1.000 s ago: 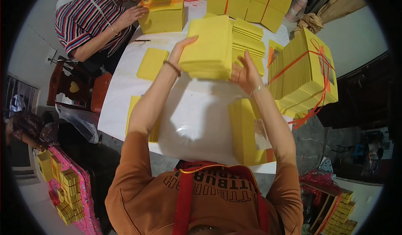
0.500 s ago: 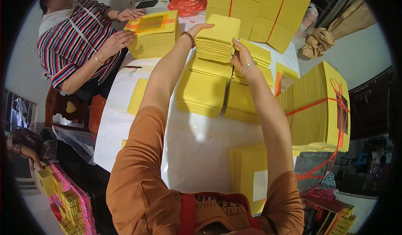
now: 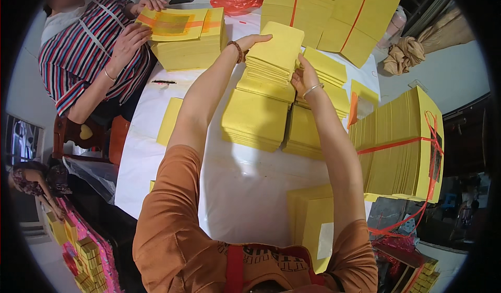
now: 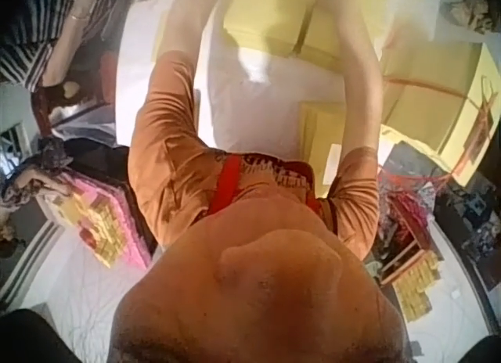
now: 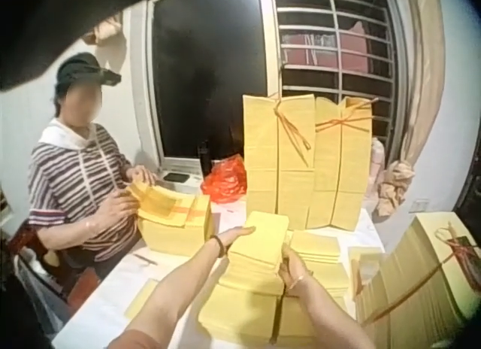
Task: Folding and stacking yellow joss papers with silver foil centers.
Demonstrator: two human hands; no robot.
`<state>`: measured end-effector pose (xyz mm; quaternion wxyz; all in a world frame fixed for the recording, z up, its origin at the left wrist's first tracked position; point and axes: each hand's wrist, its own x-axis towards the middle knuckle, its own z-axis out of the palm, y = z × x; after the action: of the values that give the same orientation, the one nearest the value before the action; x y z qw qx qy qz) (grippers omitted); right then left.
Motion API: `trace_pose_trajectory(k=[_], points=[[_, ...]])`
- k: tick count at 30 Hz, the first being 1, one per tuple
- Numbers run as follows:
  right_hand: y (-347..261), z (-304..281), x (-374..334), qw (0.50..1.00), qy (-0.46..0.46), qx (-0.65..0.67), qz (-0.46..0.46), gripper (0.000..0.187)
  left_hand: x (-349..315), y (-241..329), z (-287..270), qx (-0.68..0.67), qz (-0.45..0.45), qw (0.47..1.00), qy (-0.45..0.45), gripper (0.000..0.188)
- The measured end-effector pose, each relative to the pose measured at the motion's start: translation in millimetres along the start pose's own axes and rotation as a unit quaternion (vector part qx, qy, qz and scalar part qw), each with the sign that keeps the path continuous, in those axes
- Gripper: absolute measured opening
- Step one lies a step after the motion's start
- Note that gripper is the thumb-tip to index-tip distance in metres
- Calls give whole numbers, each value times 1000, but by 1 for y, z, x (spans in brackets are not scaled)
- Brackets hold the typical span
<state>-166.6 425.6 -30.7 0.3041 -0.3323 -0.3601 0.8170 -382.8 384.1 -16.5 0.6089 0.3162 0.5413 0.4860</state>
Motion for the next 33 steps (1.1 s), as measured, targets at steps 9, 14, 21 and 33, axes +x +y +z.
trace_pose_trajectory(k=[9, 14, 21, 33], points=[[-28, -12, -85, 990, 107, -71, -65, 68, -16, 6, 24, -8, 18, 997, 72, 58], [-36, -17, -195, 993, 4, -107, -47, 59, -54, 26, -14, 35, 160, 911, 378, 41], [-29, -96, -336, 926, -74, -367, -48, 61, -196, 9, 125, -88, 348, 844, 399, 36], [62, -233, -450, 986, -85, -140, -39, 62, -358, -297, 332, -207, 9, 952, 225, 68]])
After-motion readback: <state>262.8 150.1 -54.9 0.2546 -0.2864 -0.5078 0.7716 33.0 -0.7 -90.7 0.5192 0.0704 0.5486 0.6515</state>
